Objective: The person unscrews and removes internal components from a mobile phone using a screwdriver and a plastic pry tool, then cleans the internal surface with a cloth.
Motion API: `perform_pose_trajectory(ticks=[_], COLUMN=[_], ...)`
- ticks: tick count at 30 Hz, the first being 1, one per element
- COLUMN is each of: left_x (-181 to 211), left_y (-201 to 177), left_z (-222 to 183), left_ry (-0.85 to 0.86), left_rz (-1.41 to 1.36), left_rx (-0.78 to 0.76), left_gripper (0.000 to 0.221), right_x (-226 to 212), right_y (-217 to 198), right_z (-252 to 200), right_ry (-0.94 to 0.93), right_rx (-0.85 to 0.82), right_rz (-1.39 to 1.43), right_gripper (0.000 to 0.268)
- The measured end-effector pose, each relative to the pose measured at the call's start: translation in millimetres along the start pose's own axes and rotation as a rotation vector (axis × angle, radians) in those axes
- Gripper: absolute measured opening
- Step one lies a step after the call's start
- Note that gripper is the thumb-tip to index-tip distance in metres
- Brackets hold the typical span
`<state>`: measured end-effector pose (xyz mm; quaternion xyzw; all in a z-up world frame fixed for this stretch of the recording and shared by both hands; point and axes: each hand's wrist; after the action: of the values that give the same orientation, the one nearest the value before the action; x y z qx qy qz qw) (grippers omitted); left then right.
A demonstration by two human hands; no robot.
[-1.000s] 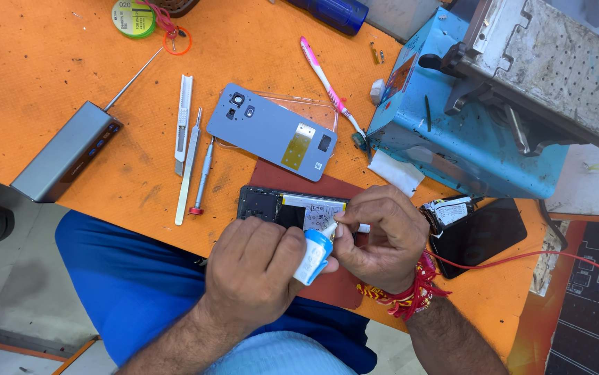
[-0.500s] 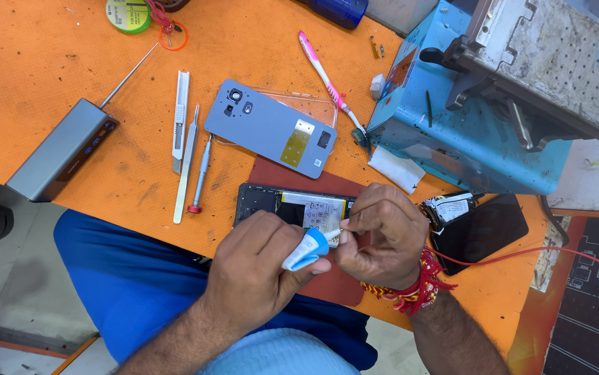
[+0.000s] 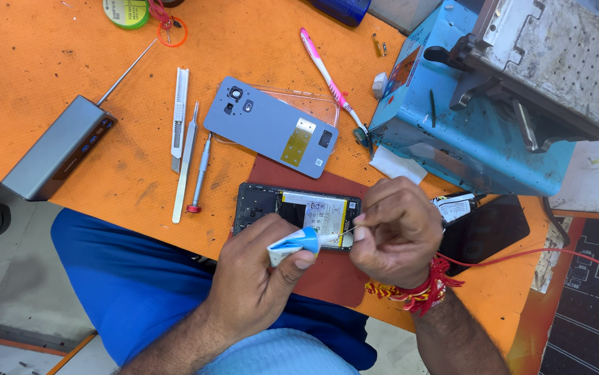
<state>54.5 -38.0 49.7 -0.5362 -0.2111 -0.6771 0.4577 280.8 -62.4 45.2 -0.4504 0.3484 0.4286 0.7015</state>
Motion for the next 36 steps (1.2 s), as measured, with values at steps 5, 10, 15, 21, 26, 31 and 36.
perform_pose_trajectory(ticks=[5, 10, 15, 21, 26, 31, 36], left_x=[-4, -12, -22, -9, 5, 7, 6], left_y=[-7, -7, -12, -30, -43, -41, -26], left_z=[-5, -12, -15, -2, 18, 37, 59], left_ry=[-0.057, -0.204, -0.387, -0.183, -0.023, -0.04, -0.008], left_rz=[-0.031, -0.27, -0.544, -0.306, 0.333, 0.355, 0.326], left_rx=[0.064, 0.103, 0.206, 0.272, 0.169, 0.122, -0.039], left_gripper=[0.054, 0.058, 0.057, 0.042, 0.037, 0.036, 0.031], right_x=[9, 11, -2, -13, -21, -7, -5], right_y=[-14, -14, -16, -24, -29, -35, -36], right_z=[-3, 1, 22, 29, 31, 29, 30], right_ry=[0.098, 0.094, 0.023, -0.061, 0.0, 0.045, 0.058], right_rx=[0.115, 0.229, 0.562, 0.518, 0.414, 0.235, 0.154], right_rz=[0.095, 0.092, -0.001, -0.606, -0.769, -0.798, -0.939], right_gripper=[0.01, 0.013, 0.016, 0.011, 0.012, 0.023, 0.024])
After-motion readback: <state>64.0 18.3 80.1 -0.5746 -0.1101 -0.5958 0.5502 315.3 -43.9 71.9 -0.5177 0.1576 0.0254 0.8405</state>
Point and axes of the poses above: each hand's wrist, its own z-axis towards the middle knuckle, its own y-axis out of the palm, x = y × z, and after that the axes turned 12 degrees about y, right-handed
